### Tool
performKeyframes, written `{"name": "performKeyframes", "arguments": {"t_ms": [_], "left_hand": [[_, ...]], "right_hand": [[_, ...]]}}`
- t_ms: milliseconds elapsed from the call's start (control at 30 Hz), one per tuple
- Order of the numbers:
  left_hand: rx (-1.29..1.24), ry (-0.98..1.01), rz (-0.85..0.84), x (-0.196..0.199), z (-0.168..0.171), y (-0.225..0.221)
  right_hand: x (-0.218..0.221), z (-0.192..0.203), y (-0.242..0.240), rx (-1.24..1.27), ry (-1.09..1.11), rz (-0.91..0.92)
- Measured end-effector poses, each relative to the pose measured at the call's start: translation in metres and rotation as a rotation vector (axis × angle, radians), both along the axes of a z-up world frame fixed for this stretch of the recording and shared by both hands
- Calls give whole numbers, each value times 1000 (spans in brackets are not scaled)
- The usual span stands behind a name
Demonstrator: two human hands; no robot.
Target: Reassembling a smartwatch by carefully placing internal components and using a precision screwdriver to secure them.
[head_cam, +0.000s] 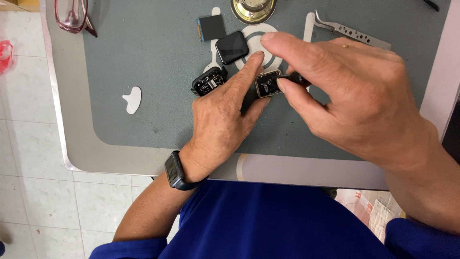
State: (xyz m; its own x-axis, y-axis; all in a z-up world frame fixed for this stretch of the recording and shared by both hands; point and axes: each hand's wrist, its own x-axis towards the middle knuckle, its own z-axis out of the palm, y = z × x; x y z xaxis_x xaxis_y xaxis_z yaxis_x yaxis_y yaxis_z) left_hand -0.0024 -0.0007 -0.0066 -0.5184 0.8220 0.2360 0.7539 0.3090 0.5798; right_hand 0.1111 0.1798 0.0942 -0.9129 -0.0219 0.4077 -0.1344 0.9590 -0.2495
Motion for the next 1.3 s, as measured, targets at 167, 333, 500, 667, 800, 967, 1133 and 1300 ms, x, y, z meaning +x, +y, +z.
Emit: {"name": "performKeyframes", "arguments": {"t_ms": [167, 333, 500, 667, 800, 967, 1133, 1300], "left_hand": [[-1, 37, 9, 0, -1, 0], [-24, 7, 5, 0, 2, 0], [-47, -21, 10, -1, 4, 2], [23, 44, 1, -1, 2, 3], [9, 75, 13, 0, -3, 2], [80, 7, 21, -1, 9, 5], [47, 65, 26, 0, -9, 2], [12, -10, 22, -2, -3, 4]], "right_hand": [[1, -2, 1, 12, 1, 16], [0, 3, -1, 50, -21, 20], [-9, 6, 3, 120, -35, 37], [-22, 22, 7, 227, -134, 210], [-28, 17, 9, 230, -141, 296], [-36, 7, 16, 481, -63, 240], [-36, 24, 6, 440, -126, 331], [-29, 10, 18, 521, -91, 195]]}}
